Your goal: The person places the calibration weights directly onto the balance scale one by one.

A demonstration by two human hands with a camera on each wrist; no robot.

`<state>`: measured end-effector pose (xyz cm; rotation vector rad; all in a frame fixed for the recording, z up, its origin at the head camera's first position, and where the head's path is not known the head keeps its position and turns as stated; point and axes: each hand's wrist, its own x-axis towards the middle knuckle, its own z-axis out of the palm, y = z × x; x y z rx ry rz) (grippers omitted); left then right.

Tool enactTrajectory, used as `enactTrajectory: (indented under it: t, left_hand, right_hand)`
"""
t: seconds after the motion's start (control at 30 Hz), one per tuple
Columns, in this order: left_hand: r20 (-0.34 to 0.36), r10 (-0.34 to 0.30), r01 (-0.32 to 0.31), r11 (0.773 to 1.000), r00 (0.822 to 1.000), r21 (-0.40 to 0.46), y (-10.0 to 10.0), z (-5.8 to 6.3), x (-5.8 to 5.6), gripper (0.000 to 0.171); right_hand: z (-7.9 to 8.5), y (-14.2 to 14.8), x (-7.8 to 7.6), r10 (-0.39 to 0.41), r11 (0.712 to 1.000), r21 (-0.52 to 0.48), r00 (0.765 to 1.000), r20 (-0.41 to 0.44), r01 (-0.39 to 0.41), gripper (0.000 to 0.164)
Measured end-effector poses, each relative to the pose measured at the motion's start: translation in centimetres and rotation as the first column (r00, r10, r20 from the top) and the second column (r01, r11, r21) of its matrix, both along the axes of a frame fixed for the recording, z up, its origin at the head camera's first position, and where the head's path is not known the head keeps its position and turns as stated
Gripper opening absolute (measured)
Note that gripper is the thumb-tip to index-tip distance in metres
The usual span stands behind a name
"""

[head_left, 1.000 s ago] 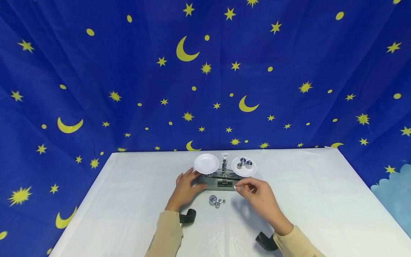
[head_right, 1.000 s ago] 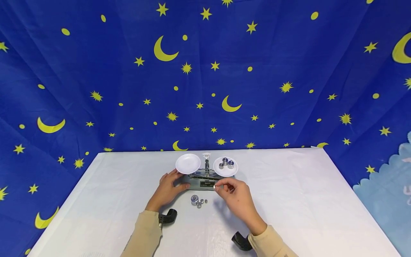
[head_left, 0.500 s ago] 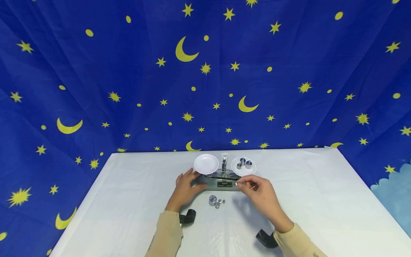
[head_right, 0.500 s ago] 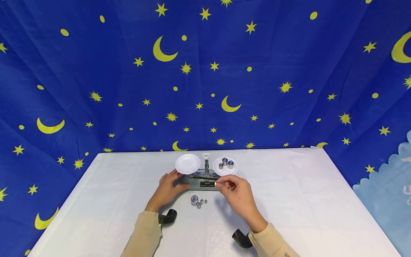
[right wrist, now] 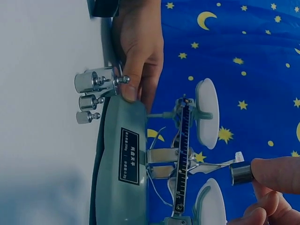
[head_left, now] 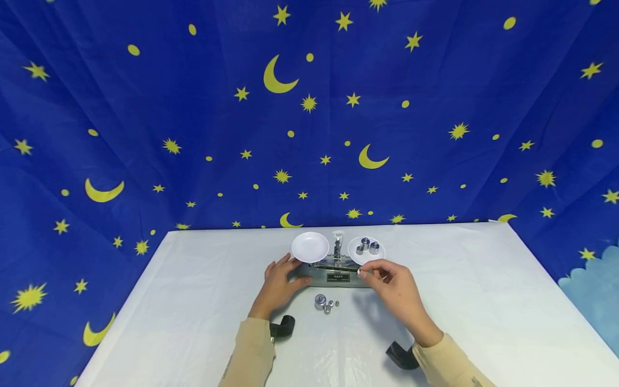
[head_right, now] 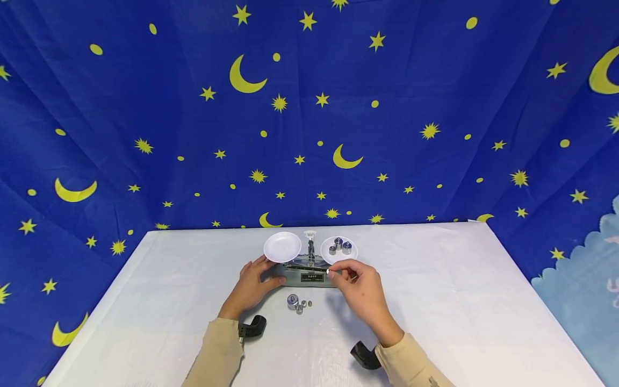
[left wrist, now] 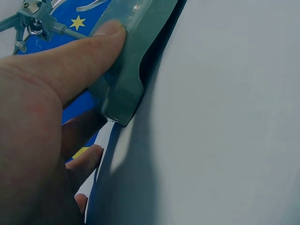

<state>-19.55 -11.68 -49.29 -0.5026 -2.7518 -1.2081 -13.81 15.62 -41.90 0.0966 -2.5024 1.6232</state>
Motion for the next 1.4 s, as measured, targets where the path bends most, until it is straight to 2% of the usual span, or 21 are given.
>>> enactTrajectory:
  t: [0.1, 0.3, 0.57, 1.1, 1.4]
  left_hand:
    - [-0.011, 0.001, -0.001, 1.000, 1.000, 0.006, 0.0, -0.2, 0.0, 0.057]
    - [0.049, 0.013, -0.014, 1.000, 0.999, 0.016, 0.1, 0.1, -0.1, 0.055]
    - [0.075, 0.022, -0.021, 1.000, 0.997, -0.005, 0.1, 0.1, -0.2, 0.055]
    - [0.069, 0.013, -0.014, 1.000, 0.998, 0.011, 0.1, 0.4, -0.1, 0.056]
    - [0.060, 0.010, -0.011, 1.000, 0.998, 0.009, 0.0, 0.4, 0.0, 0.055]
  right_hand:
    - [0.0, 0.1, -0.1, -0.002, 1.000, -0.015, 1.000, -0.005, 0.002, 0.006]
    - [0.3, 0.3, -0.1, -0.011, 0.999, -0.039, 0.999, -0.031, 0.009, 0.009]
    - [0.3, 0.7, -0.7, -0.030, 0.998, -0.048, 0.999, -0.036, 0.028, 0.007]
    - [0.0, 1.0, -1.6, -0.082, 0.995, -0.066, 0.995, -0.055, 0.078, 0.012]
    - [-0.1, 0.9, -1.8, -0.092, 0.995, -0.051, 0.994, -0.065, 0.089, 0.006]
